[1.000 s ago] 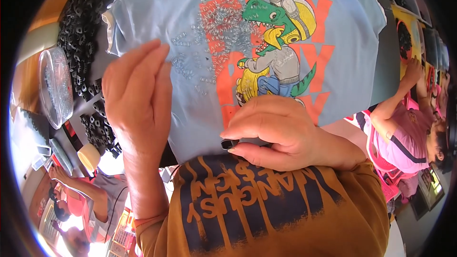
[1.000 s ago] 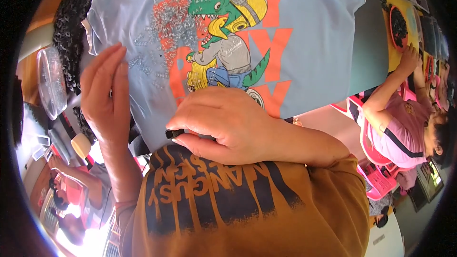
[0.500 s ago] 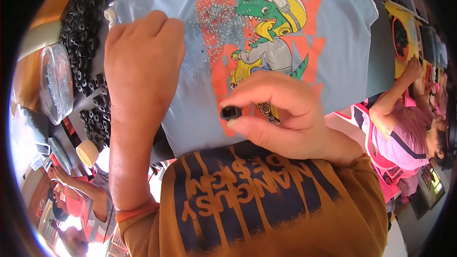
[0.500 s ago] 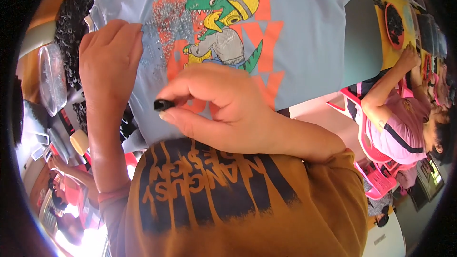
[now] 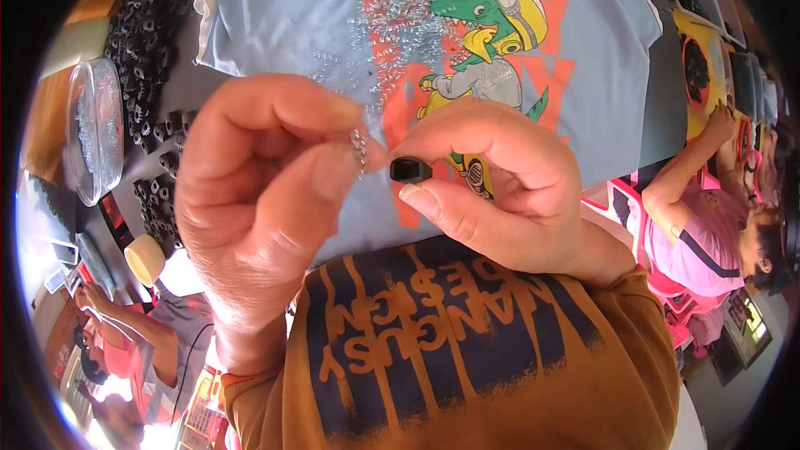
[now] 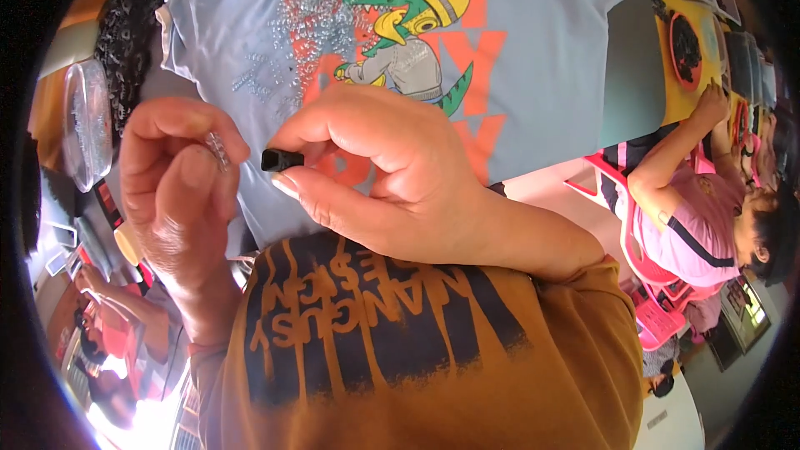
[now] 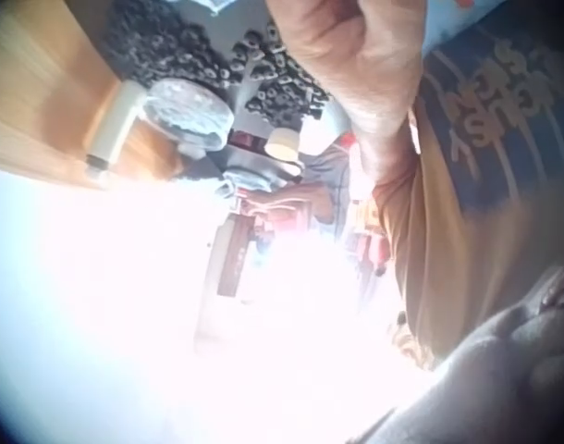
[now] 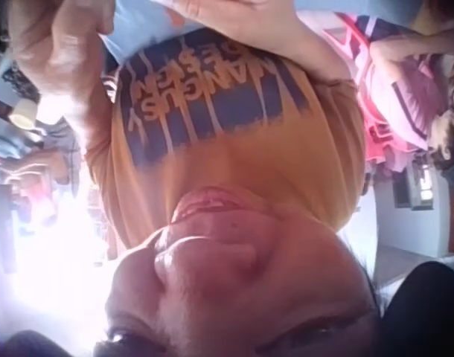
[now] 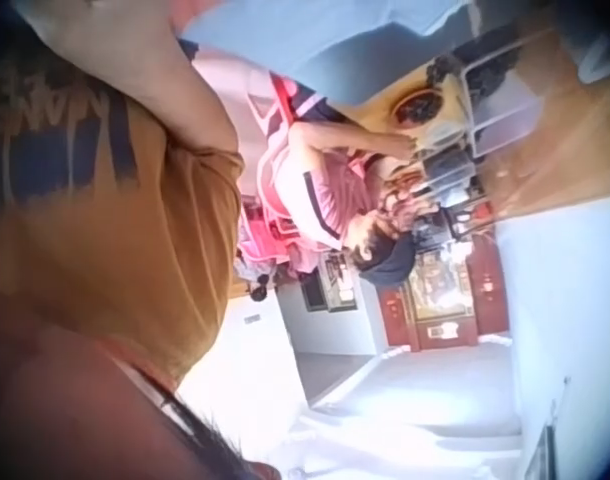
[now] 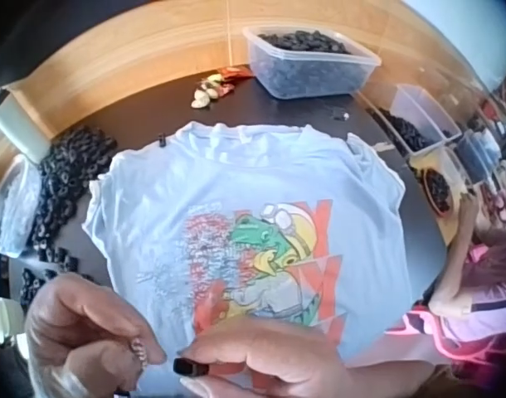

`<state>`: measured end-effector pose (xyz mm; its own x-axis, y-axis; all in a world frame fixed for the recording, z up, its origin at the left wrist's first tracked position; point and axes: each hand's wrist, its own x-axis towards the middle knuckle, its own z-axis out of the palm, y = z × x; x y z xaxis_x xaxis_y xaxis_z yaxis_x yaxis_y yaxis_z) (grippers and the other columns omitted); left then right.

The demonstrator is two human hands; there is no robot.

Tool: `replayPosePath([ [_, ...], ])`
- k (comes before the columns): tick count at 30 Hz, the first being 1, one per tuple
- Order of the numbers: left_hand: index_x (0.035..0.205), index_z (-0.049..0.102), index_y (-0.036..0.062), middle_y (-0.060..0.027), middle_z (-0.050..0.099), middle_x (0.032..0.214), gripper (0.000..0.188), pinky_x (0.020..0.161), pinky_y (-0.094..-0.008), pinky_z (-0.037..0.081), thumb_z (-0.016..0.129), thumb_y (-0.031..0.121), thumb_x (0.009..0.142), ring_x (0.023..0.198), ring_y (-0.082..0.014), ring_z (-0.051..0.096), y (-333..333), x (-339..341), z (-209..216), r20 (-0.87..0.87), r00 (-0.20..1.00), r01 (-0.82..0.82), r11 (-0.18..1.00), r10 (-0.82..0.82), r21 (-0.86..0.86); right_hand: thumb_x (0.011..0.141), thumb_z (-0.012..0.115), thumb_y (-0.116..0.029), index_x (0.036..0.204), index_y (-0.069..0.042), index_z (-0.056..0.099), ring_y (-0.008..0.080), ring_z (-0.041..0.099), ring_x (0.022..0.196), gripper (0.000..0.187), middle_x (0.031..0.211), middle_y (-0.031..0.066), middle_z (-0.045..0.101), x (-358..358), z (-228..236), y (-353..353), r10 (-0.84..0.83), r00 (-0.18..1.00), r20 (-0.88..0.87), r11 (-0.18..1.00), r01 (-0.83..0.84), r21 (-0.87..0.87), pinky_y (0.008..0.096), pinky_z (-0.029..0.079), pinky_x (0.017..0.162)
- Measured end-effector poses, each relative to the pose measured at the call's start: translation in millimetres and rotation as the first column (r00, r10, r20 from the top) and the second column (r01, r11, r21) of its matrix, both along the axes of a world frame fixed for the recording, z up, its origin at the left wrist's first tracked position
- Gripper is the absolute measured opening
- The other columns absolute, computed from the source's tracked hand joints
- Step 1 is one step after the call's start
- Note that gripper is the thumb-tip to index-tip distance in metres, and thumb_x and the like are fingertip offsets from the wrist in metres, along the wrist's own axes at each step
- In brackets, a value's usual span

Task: Assembling small plastic cord locks by inserting springs into the plastic housings by hand.

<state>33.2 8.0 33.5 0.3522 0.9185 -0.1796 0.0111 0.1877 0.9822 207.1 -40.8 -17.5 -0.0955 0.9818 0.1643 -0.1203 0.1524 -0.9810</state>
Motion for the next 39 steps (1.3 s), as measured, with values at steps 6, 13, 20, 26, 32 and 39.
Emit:
replayPosePath([
  [6, 0.102, 0.057, -0.0041, -0.0111, 0.057, 0.088, 0.019, 0.051, -0.017, 0.033, 0.055, 0.005, 0.085, 0.056, -0.0053, 0.041, -11.6, -9.0, -9.1, 0.017, 0.998, -0.056, 0.998, 0.055, 0.032, 0.076, 0.07, 0.0, 0.09, -0.003, 0.063, 0.0147, 0.056, 0.067, 0.016, 0.077, 0.0051, 0.06, -14.4, -1.0, 0.4, -0.022, 1.0, -0.007, 1.0, 0.022, 0.011, 0.0256, 0.043, 0.057],
  [13, 0.091, 0.06, -0.0008, -0.0076, 0.054, 0.09, 0.013, 0.068, -0.0222, 0.036, 0.054, -0.004, 0.08, 0.077, -0.0113, 0.046, -23.2, -21.6, -20.2, 0.063, 0.998, -0.012, 0.996, 0.006, 0.085, 0.076, 0.066, 0.008, 0.103, 0.005, 0.058, 0.0198, 0.057, 0.088, 0.028, 0.099, 0.0129, 0.061, -12.9, 1.6, 0.7, 0.242, 0.963, 0.116, 0.97, -0.243, -0.012, 0.0315, 0.043, 0.077],
  [20, 0.094, 0.064, -0.0005, -0.0058, 0.054, 0.091, 0.016, 0.072, -0.0222, 0.037, 0.062, -0.006, 0.079, 0.08, -0.0118, 0.048, -29.9, -44.3, -26.9, -0.019, 0.996, 0.091, 0.991, -0.09, 0.094, 0.076, 0.068, 0.005, 0.095, 0.002, 0.061, 0.0132, 0.055, 0.062, 0.02, 0.082, 0.0079, 0.061, -29.6, -2.9, -3.3, 0.136, 0.986, 0.094, 0.99, -0.138, 0.006, 0.0245, 0.042, 0.053],
  [26, 0.095, 0.067, 0.0002, -0.0105, 0.06, 0.088, 0.023, 0.063, -0.0267, 0.044, 0.066, -0.006, 0.074, 0.074, -0.0172, 0.056, -32.4, -58.6, -39.6, -0.259, 0.965, 0.159, 0.878, -0.041, 0.452, 0.076, 0.068, 0.004, 0.096, 0.002, 0.061, 0.0137, 0.056, 0.062, 0.021, 0.087, 0.0096, 0.062, -34.8, -6.3, -3.8, 0.172, 0.959, 0.223, 0.981, -0.187, 0.044, 0.0246, 0.043, 0.052],
  [32, 0.098, 0.069, 0.0027, -0.0045, 0.061, 0.092, 0.035, 0.055, -0.0284, 0.04, 0.073, -0.003, 0.063, 0.064, -0.0138, 0.056, -39.9, -68.0, -58.3, -0.444, 0.871, 0.302, 0.482, 0.211, 0.823, 0.076, 0.065, 0.007, 0.098, 0.002, 0.06, 0.0175, 0.058, 0.077, 0.023, 0.092, 0.0103, 0.062, -43.2, -9.9, -4.2, 0.215, 0.96, 0.177, 0.976, -0.209, -0.057, 0.0262, 0.046, 0.068],
  [39, 0.098, 0.068, 0.0041, -0.0035, 0.062, 0.094, 0.038, 0.063, -0.0294, 0.044, 0.068, -0.002, 0.061, 0.068, -0.0151, 0.058, -44.5, -89.5, -71.9, -0.392, 0.871, 0.227, 0.468, 0.295, 0.854, 0.079, 0.065, 0.005, 0.1, 0.002, 0.06, 0.0148, 0.058, 0.076, 0.022, 0.096, 0.0107, 0.063, -51.1, -12.8, -7.1, 0.257, 0.957, 0.137, 0.964, -0.243, -0.112, 0.0243, 0.045, 0.062],
])
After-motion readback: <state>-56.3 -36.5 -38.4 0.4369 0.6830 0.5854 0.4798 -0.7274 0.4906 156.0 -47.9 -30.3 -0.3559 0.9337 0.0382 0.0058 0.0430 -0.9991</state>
